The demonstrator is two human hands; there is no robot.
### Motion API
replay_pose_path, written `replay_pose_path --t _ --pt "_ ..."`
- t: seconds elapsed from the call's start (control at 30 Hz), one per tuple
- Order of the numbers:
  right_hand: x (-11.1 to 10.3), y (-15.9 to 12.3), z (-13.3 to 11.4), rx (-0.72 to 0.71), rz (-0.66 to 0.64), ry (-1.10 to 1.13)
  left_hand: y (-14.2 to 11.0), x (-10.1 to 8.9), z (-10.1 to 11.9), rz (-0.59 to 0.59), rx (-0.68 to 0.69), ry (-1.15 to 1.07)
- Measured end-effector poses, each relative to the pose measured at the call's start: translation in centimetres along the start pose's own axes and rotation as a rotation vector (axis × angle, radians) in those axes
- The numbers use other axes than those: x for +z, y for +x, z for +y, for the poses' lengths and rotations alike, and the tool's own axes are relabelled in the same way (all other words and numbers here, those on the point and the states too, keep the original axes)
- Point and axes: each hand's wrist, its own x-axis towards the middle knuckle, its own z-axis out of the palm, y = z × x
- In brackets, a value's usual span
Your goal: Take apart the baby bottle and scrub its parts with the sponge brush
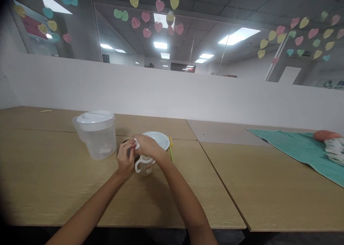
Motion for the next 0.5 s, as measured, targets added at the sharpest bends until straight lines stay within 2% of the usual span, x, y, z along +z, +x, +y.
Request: replay_pose_path --t 0.1,0.27,0.33,0.5 --pt "-0.1 0.2 -0.1 0.031 -0.020 -0.049 -0.2 0.3 0.3 0.021 -0.014 -0.058" --pt "-0.9 0.1 -0.1 0.006 -0.014 0.024 0.4 0.6 0.3 0.063 -0.348 -0.188" --pt "-0.7 0.2 -0.2 -0.002 0.004 0.014 0.8 0.6 0.2 0.076 -0.435 -0.211" --pt "0.1 0.4 -0.7 0.000 0.032 -0.090 1.2 0.3 0.0 0.120 -0.462 -0.237"
